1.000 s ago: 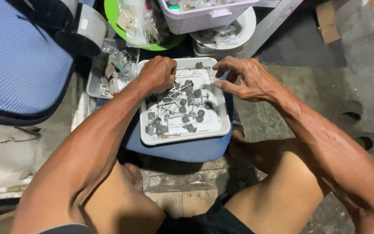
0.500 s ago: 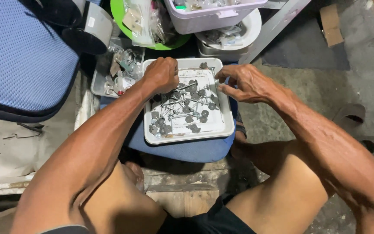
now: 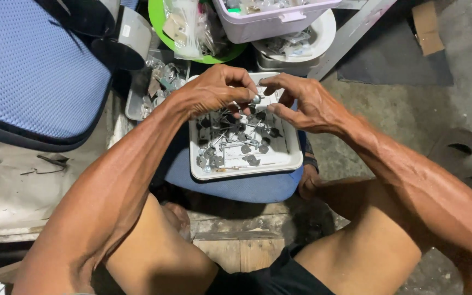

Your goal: The person sorts small metal parts, including screws and washers, from a white tray using both hands. They pick up individual pieces, separate them, and place them back into the tray or nearby containers.

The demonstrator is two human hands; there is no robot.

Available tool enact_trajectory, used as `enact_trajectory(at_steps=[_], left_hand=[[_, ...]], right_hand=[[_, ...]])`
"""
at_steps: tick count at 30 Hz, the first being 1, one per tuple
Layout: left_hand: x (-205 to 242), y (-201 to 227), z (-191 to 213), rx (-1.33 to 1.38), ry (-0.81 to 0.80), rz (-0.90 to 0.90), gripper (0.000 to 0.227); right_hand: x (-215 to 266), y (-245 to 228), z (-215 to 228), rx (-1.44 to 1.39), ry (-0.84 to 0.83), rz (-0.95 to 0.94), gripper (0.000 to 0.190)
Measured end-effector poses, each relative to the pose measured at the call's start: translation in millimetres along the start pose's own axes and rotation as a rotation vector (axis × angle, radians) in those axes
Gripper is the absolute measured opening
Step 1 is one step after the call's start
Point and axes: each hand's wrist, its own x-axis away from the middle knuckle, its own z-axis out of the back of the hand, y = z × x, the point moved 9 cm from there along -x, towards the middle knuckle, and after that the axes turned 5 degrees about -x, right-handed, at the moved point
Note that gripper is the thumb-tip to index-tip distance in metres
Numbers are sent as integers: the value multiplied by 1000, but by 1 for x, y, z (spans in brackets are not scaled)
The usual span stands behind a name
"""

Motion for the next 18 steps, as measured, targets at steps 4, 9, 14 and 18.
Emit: enact_trajectory(at_steps=[4,9,14,18], left_hand=[[11,13,-10,100,-24,-56,21],[13,13,-1,161,66,-122,31],[13,12,-1,82,151,-179,26],[12,16,-6,35,187,-192,22]], right_hand=[[3,0,-3,-67,16,-16,5],[7,1,13,-24,107,40,6],[11,2,17,48,180,93,6],[12,12,14,72,217,108,6]])
